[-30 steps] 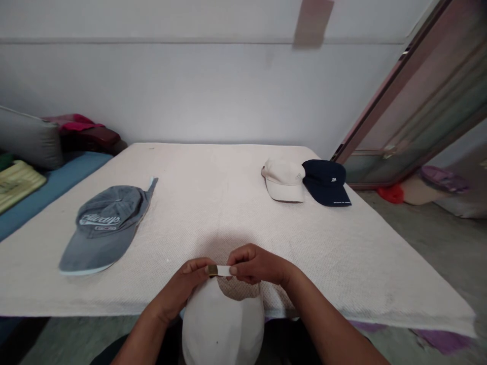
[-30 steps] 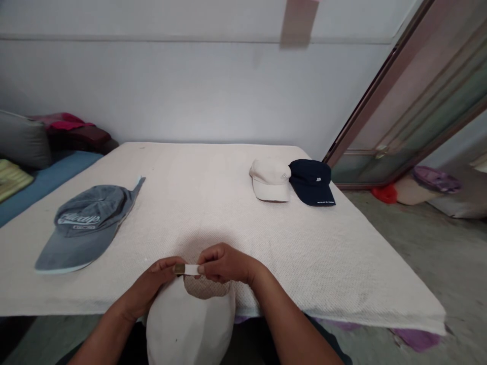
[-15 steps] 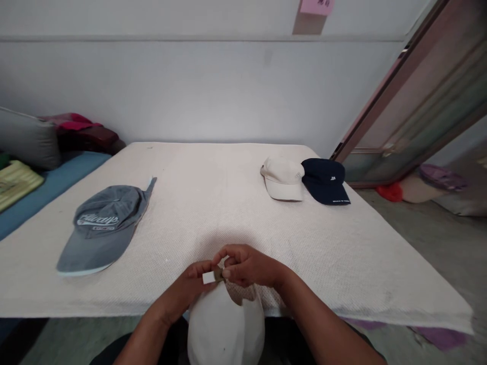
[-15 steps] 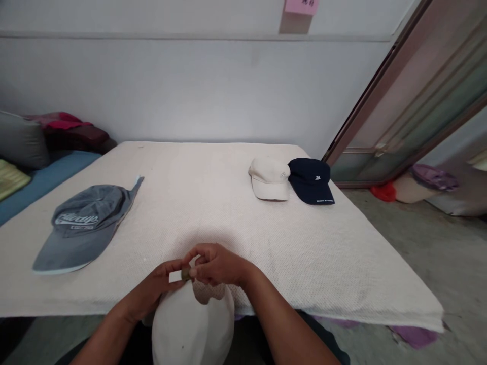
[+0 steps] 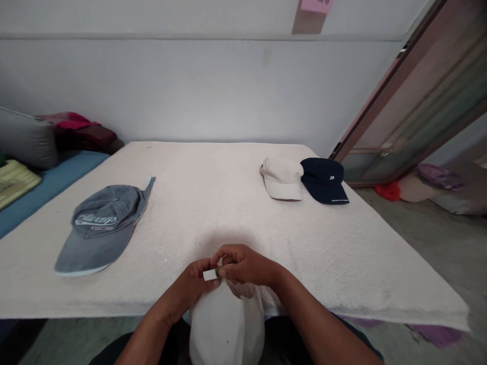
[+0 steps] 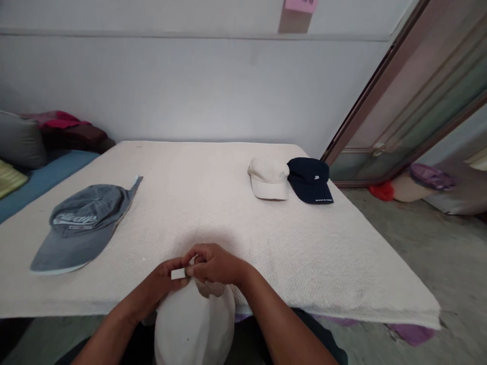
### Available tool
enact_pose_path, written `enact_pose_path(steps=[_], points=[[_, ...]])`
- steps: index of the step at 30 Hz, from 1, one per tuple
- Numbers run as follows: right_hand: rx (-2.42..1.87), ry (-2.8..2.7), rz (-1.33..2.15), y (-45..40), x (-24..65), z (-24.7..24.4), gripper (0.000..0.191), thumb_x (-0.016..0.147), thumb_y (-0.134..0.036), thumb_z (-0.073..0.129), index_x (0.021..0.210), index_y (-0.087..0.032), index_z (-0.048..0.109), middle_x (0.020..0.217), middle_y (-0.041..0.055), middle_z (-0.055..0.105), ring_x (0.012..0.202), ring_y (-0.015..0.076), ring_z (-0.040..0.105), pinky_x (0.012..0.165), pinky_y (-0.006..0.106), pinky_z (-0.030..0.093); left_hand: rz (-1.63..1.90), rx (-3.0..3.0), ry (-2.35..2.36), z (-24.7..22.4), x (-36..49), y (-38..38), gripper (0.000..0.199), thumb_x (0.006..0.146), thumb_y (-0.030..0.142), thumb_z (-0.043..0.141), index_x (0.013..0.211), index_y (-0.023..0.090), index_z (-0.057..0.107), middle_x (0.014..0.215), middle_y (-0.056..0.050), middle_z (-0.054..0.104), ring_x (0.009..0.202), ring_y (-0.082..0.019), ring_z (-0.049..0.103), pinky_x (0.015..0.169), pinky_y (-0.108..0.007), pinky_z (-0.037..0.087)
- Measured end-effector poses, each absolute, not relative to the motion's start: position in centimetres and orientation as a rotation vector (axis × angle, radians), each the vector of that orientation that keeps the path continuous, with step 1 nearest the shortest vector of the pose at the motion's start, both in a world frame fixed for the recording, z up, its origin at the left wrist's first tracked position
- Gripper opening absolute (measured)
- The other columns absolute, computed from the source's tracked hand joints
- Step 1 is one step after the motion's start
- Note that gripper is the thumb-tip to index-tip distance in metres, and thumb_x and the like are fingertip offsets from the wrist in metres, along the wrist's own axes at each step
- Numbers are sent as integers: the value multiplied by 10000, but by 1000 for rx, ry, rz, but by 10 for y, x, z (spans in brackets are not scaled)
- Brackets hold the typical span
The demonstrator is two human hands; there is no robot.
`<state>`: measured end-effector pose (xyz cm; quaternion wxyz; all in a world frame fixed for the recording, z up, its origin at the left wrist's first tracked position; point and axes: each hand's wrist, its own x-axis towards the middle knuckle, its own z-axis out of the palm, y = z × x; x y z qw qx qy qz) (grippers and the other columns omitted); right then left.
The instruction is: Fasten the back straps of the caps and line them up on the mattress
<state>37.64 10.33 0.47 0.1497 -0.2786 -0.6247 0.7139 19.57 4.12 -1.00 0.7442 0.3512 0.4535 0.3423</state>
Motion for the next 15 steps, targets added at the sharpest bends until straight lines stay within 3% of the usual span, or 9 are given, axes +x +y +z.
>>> enact_pose_path(steps=[3,11,15], points=[[-800,-1797,2041,103,376,5,175,747,-181,575,919,-170,603,687,-32,498,547,57,408,520,200,341,741,764,913,-10,195,40,484,660,241,747,1125,206,620,943,-82,699,848,-225,635,781,-344,447],[-845,-1671,2079,108,384,0,222,788,-257,562,990,-167,586,638,-28,508,542,76,473,522,213,379,818,672,954,-10,196,41,185,728,295,686,846,161,638,721,-21,658,586,-118,566,572,-219,399],[-885,-1654,2094,110,392,0,209,774,-236,569,971,-167,581,628,-31,509,532,75,486,520,215,393,837,623,944,-9,193,40,156,721,284,686,803,167,623,660,6,621,529,-94,522,515,-201,356]])
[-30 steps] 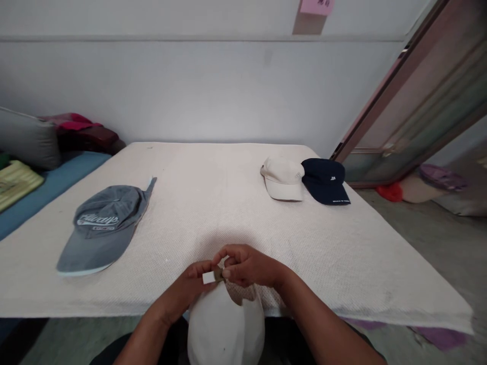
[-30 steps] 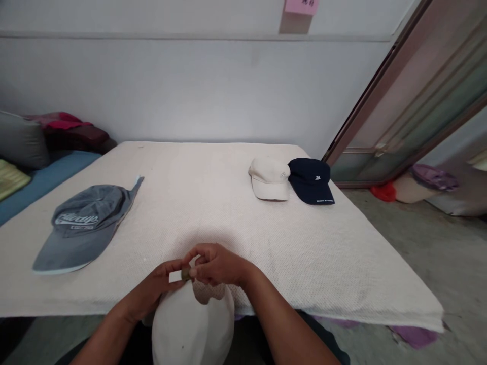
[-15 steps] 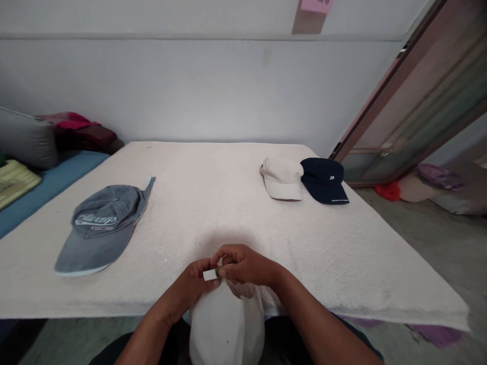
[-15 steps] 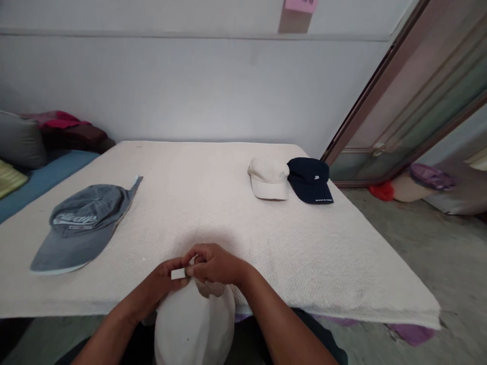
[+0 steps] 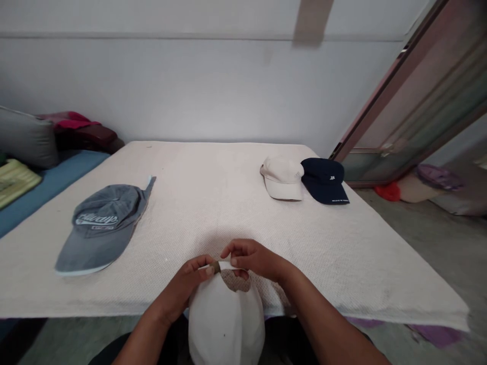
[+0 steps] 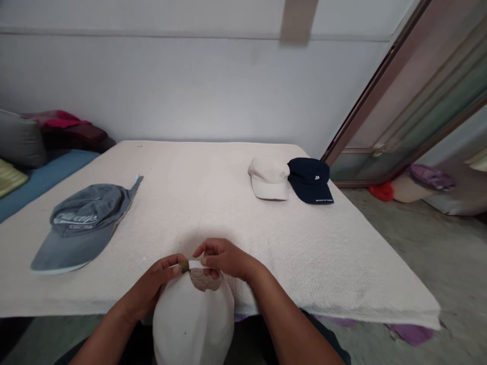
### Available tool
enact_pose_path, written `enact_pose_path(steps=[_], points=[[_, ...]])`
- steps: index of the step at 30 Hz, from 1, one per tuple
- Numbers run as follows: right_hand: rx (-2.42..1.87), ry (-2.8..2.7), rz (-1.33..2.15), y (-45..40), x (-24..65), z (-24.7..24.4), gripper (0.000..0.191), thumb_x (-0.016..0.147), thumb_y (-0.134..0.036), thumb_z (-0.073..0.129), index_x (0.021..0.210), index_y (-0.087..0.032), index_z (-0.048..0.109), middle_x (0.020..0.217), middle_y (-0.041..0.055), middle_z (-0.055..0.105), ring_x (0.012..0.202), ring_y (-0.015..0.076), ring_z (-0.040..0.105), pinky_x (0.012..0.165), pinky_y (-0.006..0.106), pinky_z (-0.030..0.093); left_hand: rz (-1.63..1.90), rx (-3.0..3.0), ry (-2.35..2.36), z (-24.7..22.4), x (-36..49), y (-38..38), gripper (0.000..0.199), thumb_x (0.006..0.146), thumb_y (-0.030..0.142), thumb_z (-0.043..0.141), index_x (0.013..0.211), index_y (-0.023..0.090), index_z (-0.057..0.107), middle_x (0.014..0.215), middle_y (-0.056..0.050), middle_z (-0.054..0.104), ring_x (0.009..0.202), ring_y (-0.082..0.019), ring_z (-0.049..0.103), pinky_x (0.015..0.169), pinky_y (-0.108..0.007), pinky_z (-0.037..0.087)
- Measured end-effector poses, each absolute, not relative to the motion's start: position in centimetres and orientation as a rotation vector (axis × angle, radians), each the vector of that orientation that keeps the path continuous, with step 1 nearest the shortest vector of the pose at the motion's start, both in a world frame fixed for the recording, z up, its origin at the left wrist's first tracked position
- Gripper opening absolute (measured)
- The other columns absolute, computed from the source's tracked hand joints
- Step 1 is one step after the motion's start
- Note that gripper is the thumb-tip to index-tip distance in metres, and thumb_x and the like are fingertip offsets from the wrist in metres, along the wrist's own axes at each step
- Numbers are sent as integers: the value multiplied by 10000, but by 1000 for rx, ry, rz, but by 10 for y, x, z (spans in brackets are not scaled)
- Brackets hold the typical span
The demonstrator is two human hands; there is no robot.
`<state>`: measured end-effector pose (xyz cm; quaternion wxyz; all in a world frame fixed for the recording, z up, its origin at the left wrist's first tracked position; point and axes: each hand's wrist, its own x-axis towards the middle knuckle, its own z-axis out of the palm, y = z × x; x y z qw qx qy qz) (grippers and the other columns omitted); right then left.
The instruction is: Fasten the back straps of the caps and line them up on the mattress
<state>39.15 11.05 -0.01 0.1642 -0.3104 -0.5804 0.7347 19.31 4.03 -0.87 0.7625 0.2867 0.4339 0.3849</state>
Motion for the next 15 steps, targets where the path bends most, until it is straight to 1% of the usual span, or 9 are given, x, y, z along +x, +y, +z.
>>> enact_pose_path(steps=[5,8,13,15], points=[[-925,-1692,2021,107,390,2,212,727,-160,564,933,-169,612,606,-49,468,511,57,443,483,186,351,795,647,968,-9,193,40,184,710,297,688,825,170,623,661,2,612,531,-104,519,522,-216,352],[-933,-1738,1977,106,387,5,245,697,-109,544,921,-170,622,611,-47,480,521,54,428,476,176,328,788,660,962,-10,194,40,186,704,300,689,818,167,624,676,-5,616,551,-113,525,543,-223,360],[-929,-1685,2037,108,388,5,244,692,-100,506,903,-171,606,596,-51,482,487,50,416,462,178,330,813,654,994,-6,196,41,162,726,316,663,775,163,642,671,-10,612,584,-129,526,570,-232,375],[-921,-1692,2022,108,389,5,249,686,-98,516,904,-174,610,601,-53,479,481,46,400,459,177,321,843,633,1014,-3,197,41,187,746,344,633,758,160,661,682,-19,625,612,-144,538,598,-244,396]])
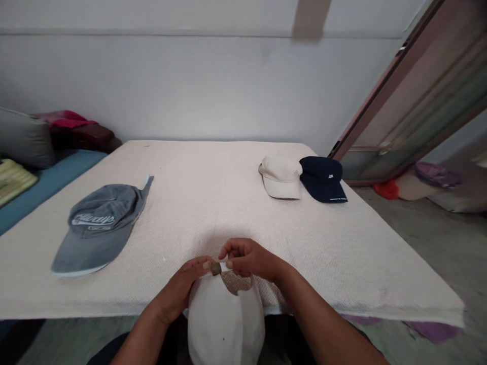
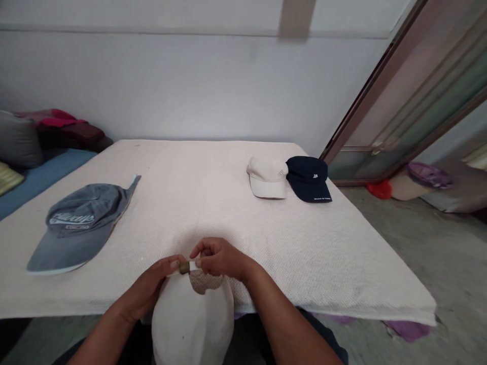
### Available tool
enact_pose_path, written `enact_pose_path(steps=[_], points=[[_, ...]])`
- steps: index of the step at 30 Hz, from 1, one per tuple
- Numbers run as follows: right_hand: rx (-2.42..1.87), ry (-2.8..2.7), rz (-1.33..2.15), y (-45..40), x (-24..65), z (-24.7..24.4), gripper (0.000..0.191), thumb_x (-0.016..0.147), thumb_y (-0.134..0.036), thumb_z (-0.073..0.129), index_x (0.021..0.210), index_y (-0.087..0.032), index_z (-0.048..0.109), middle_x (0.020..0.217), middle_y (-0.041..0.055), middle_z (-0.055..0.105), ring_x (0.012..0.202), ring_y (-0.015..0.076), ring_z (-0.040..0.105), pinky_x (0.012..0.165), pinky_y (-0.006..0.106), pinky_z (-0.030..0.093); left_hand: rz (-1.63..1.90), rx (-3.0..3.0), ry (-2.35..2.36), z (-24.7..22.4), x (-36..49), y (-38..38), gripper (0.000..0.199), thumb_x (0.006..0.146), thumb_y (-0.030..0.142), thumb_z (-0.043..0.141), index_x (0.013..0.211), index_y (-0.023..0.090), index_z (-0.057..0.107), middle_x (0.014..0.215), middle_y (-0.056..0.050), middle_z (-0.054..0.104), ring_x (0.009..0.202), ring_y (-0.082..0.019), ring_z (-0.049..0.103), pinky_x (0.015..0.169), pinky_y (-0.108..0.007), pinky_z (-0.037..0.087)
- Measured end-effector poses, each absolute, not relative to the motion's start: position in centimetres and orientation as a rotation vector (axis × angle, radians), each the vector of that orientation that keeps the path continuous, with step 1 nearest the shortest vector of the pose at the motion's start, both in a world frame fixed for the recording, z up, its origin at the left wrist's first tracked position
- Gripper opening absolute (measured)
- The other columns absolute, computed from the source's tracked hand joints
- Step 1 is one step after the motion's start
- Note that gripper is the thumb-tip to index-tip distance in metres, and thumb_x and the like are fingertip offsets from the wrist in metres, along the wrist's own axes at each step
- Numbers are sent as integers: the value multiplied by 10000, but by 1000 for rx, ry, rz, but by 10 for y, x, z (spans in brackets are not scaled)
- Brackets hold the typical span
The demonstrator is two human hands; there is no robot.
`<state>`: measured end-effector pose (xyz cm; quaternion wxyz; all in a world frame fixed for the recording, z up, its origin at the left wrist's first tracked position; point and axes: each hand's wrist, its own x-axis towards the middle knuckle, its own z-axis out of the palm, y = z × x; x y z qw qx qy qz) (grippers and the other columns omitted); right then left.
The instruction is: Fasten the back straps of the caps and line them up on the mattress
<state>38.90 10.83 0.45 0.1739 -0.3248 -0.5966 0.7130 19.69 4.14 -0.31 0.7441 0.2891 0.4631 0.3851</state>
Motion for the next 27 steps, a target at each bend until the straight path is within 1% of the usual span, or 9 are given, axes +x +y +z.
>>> enact_pose_path(steps=[3,7,12,15,18,21,24,27], points=[[-917,-1690,1991,107,388,5,224,694,-121,551,902,-175,615,597,-54,475,494,47,395,472,178,318,859,575,1015,-3,198,41,228,755,369,605,757,157,690,713,-36,656,647,-165,562,644,-263,424],[-889,-1633,2025,105,384,5,201,699,-159,584,897,-168,610,598,-51,478,500,49,397,471,178,313,821,499,1018,-7,198,40,249,733,382,619,777,154,710,702,-45,676,668,-186,594,674,-277,445],[-899,-1627,1990,105,381,3,185,704,-157,572,884,-169,610,593,-52,474,496,46,384,472,177,307,798,567,997,-8,197,39,298,730,403,621,829,134,704,740,-72,685,681,-196,594,688,-290,447],[-874,-1644,1970,103,380,1,216,690,-135,561,897,-171,614,620,-48,483,513,49,391,476,179,312,781,637,972,-8,196,40,278,710,356,648,861,127,697,779,-76,681,692,-189,588,670,-277,437],[-841,-1637,2007,101,378,2,251,676,-103,534,902,-167,622,613,-49,480,507,50,392,467,180,305,772,643,960,-9,196,40,277,700,317,660,892,121,696,754,-69,676,666,-176,584,638,-264,427],[-844,-1607,2058,100,376,3,256,673,-92,525,897,-166,624,604,-51,476,494,48,382,458,180,296,790,616,967,-12,195,41,269,693,293,675,901,124,697,745,-61,676,666,-169,584,640,-262,425],[-874,-1589,2023,101,376,3,218,688,-114,554,888,-168,620,611,-48,474,503,49,386,462,178,305,809,586,982,-13,194,41,227,696,271,689,876,133,692,755,-54,678,662,-161,586,634,-255,423],[-887,-1591,1958,103,377,2,163,731,-178,573,889,-168,612,597,-51,459,494,48,376,462,178,313,803,577,951,-14,194,42,183,720,263,678,849,132,680,757,-54,674,661,-161,592,626,-255,421]])
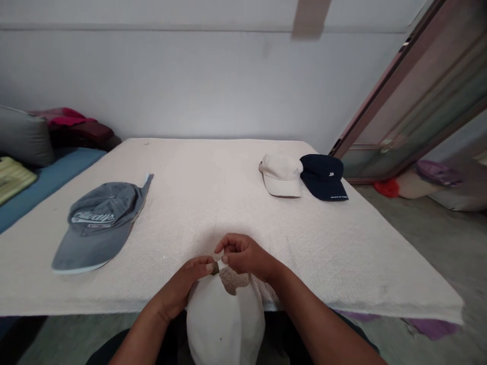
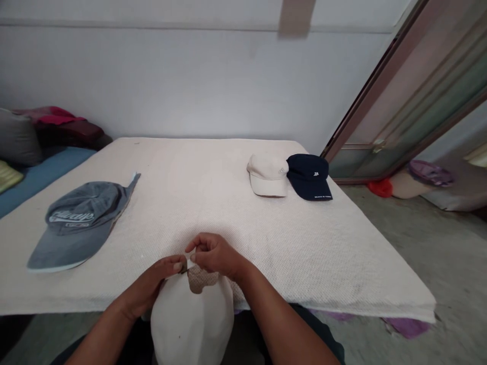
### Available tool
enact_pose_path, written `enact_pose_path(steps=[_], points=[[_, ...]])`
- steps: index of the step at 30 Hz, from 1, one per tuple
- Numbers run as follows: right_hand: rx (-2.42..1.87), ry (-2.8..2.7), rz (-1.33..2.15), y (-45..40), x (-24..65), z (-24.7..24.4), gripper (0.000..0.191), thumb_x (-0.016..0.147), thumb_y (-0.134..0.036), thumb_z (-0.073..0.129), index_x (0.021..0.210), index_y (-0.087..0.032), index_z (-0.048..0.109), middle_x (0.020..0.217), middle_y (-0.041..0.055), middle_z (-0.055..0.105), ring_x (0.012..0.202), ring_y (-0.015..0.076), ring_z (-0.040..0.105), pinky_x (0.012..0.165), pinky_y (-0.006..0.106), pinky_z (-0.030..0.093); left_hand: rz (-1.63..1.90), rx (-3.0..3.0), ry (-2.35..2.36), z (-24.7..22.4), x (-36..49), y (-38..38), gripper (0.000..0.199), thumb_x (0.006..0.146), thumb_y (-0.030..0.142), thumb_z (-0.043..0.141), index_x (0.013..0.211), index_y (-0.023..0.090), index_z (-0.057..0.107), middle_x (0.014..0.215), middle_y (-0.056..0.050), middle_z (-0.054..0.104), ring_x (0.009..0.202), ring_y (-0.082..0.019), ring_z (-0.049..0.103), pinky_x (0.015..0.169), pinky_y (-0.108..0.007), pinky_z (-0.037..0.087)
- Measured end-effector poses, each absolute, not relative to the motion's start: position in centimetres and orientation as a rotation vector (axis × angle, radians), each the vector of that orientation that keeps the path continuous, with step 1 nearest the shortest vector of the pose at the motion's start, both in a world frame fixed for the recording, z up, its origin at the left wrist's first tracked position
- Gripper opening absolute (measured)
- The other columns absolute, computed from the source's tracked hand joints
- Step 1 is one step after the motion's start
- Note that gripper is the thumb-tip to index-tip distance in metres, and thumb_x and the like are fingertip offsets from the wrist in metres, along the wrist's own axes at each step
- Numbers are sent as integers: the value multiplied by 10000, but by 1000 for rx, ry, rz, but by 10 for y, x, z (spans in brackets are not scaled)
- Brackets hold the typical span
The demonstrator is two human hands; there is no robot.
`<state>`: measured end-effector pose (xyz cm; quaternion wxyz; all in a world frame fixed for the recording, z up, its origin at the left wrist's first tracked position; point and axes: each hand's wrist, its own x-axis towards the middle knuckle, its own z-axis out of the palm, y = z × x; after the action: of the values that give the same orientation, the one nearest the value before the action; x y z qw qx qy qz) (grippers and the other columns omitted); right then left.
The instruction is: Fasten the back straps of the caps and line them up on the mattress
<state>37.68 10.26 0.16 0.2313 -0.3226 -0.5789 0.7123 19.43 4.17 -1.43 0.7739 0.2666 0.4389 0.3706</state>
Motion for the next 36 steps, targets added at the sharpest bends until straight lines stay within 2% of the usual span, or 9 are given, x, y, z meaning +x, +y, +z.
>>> enact_pose_path(steps=[2,11,19,25,31,36], points=[[-879,-1614,1960,103,377,0,167,738,-196,575,899,-168,612,598,-50,461,491,49,374,459,179,310,800,576,936,-15,195,42,162,728,254,675,834,131,675,740,-50,669,653,-156,592,620,-250,417],[-936,-1689,1883,101,371,-2,269,652,-63,529,878,-171,628,620,-47,482,523,54,393,476,181,297,807,573,937,-18,193,41,195,753,277,666,878,129,679,765,-69,684,682,-165,605,660,-265,430],[-862,-1454,2091,100,371,3,190,678,-128,577,860,-159,617,566,-54,480,484,49,380,478,186,316,812,593,979,-17,194,41,221,714,314,691,847,138,678,787,-76,689,701,-188,613,694,-296,435],[-907,-1609,1953,102,372,-2,302,626,-40,543,883,-170,631,648,-38,526,557,63,441,512,189,341,809,638,1039,-14,195,42,277,687,368,687,819,125,696,766,-83,690,719,-218,616,669,-296,440],[-781,-1493,2083,100,367,-8,191,708,-131,569,889,-163,621,641,-26,552,539,63,455,523,196,368,818,606,998,-24,191,43,250,701,291,696,883,120,685,786,-82,686,734,-191,609,693,-276,435],[-892,-1580,2021,105,370,-8,183,732,-162,595,915,-160,609,641,-22,550,541,67,470,500,190,361,813,597,998,-16,195,43,226,704,350,685,769,133,672,710,-62,667,619,-171,578,609,-264,422]])
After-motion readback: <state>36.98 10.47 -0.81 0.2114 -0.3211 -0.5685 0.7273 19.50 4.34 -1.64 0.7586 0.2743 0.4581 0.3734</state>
